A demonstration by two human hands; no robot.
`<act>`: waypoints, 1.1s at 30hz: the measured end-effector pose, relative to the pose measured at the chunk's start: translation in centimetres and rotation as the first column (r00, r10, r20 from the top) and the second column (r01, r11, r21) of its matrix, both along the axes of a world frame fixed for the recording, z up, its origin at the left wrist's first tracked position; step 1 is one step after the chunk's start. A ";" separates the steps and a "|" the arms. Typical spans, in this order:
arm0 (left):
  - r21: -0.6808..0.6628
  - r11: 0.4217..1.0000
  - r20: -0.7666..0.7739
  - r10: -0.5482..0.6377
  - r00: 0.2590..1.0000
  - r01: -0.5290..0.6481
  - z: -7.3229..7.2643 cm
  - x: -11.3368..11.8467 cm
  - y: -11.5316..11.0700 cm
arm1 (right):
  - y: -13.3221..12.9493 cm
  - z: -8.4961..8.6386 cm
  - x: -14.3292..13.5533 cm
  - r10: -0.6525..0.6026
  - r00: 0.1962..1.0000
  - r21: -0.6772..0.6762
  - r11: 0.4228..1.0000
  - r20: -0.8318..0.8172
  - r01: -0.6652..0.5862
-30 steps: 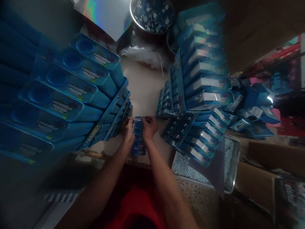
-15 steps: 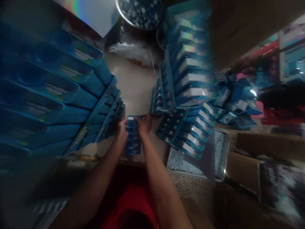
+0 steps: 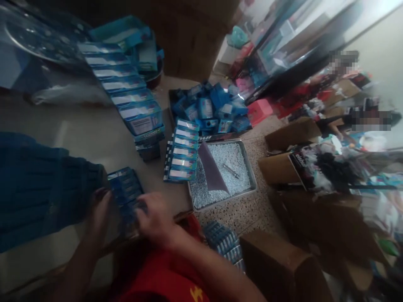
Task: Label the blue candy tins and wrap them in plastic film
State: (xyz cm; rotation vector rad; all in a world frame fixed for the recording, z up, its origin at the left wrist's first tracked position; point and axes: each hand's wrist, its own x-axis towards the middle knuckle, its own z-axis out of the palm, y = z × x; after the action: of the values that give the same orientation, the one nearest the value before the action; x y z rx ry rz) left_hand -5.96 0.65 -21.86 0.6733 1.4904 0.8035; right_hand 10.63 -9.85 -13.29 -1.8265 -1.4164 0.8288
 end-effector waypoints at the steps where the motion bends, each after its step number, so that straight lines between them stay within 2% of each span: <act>1: 0.061 0.998 -0.185 -0.019 0.982 0.031 0.5 -0.2 -1.9 | -2.6 1.9 2.2 -0.047 0.985 0.107 0.994 0.164 0.029; 2: 0.097 0.990 -0.308 -0.065 0.949 0.099 1.2 -0.2 -3.9 | -4.7 3.5 4.8 -0.216 0.923 0.232 0.962 0.319 0.145; 3: 0.128 0.983 -0.391 -0.071 0.917 0.131 1.9 0.1 -5.8 | -6.2 4.8 7.7 -0.401 0.813 0.392 0.889 0.422 0.235; 4: 0.144 0.964 -0.416 -0.145 0.898 0.223 2.7 0.7 -7.5 | -7.1 5.6 10.8 -0.526 0.697 0.440 0.837 0.487 0.325; 5: 0.143 0.941 -0.395 -0.230 0.889 0.307 3.7 1.8 -8.9 | -7.6 6.0 13.7 -0.577 0.616 0.424 0.816 0.537 0.394; 6: 0.138 0.923 -0.353 -0.292 0.889 0.358 4.8 3.2 -10.0 | -7.8 6.0 16.3 -0.550 0.607 0.357 0.835 0.574 0.418; 7: 0.106 0.899 -0.279 -0.383 0.880 0.425 6.0 5.0 -10.8 | -7.9 5.8 18.4 -0.480 0.647 0.270 0.875 0.593 0.402; 9: 0.064 0.818 0.001 -0.572 0.820 0.571 8.5 9.3 -11.7 | -8.6 5.2 20.4 -0.353 0.692 0.143 0.928 0.629 0.343; 11: 0.083 0.797 0.338 -0.588 0.735 0.599 10.4 14.0 -12.0 | -10.7 4.8 19.5 -0.290 0.657 0.125 0.950 0.696 0.287; 13: 0.061 0.812 0.546 -0.513 0.662 0.580 11.7 18.2 -12.2 | -13.9 4.7 16.5 -0.271 0.596 0.154 0.958 0.756 0.241; 15: 0.013 0.850 0.614 -0.423 0.666 0.527 12.1 21.2 -12.4 | -17.3 4.7 13.0 -0.231 0.618 0.142 0.971 0.751 0.191; 17: -0.036 0.884 0.604 -0.352 0.715 0.466 11.8 22.6 -12.7 | -19.7 4.9 10.4 -0.151 0.717 0.099 0.988 0.680 0.114; 18: -0.066 0.884 0.589 -0.341 0.733 0.463 11.5 22.7 -12.8 | -20.4 5.1 9.8 -0.125 0.775 0.093 0.992 0.619 0.085; 20: -0.139 0.836 0.550 -0.380 0.743 0.531 10.5 21.8 -13.1 | -20.4 6.0 10.4 -0.160 0.857 0.133 0.985 0.490 0.108; 22: -0.181 0.772 0.517 -0.453 0.726 0.610 9.3 20.0 -13.2 | -18.8 7.0 13.1 -0.299 0.860 0.199 0.951 0.413 0.235; 23: -0.174 0.756 0.507 -0.480 0.716 0.631 8.8 18.9 -13.2 | -17.7 7.3 14.8 -0.331 0.851 0.192 0.942 0.409 0.275; 24: -0.154 0.752 0.503 -0.499 0.706 0.641 8.3 17.8 -13.2 | -16.4 7.4 16.6 -0.294 0.860 0.151 0.956 0.418 0.254; 26: -0.102 0.745 0.501 -0.534 0.681 0.659 7.7 15.6 -13.2 | -13.9 6.8 19.5 -0.064 0.927 0.002 0.998 0.371 0.068; 27: -0.076 0.739 0.483 -0.560 0.673 0.670 7.6 14.5 -13.2 | -12.8 6.2 20.3 0.069 0.959 -0.078 0.996 0.276 -0.049; 28: -0.051 0.735 0.439 -0.591 0.676 0.676 7.7 13.4 -13.2 | -11.9 5.4 20.6 0.151 0.974 -0.140 0.982 0.168 -0.128; 29: -0.026 0.741 0.353 -0.622 0.699 0.671 7.9 12.3 -13.1 | -11.3 4.7 20.5 0.197 0.978 -0.181 0.966 0.066 -0.182; 31: 0.059 0.775 0.042 -0.632 0.774 0.629 8.9 10.2 -12.8 | -10.3 3.9 19.4 0.210 0.975 -0.223 0.949 -0.075 -0.222; 33: 0.208 0.772 -0.293 -0.537 0.791 0.601 10.1 8.5 -12.1 | -9.6 4.0 17.8 0.250 0.959 -0.243 0.930 -0.131 -0.276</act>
State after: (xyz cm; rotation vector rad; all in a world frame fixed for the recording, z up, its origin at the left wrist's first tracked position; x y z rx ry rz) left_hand 2.55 -11.42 -11.75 1.4050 1.2486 0.4749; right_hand 28.47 -19.46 -9.28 -1.7756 -1.5717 1.2762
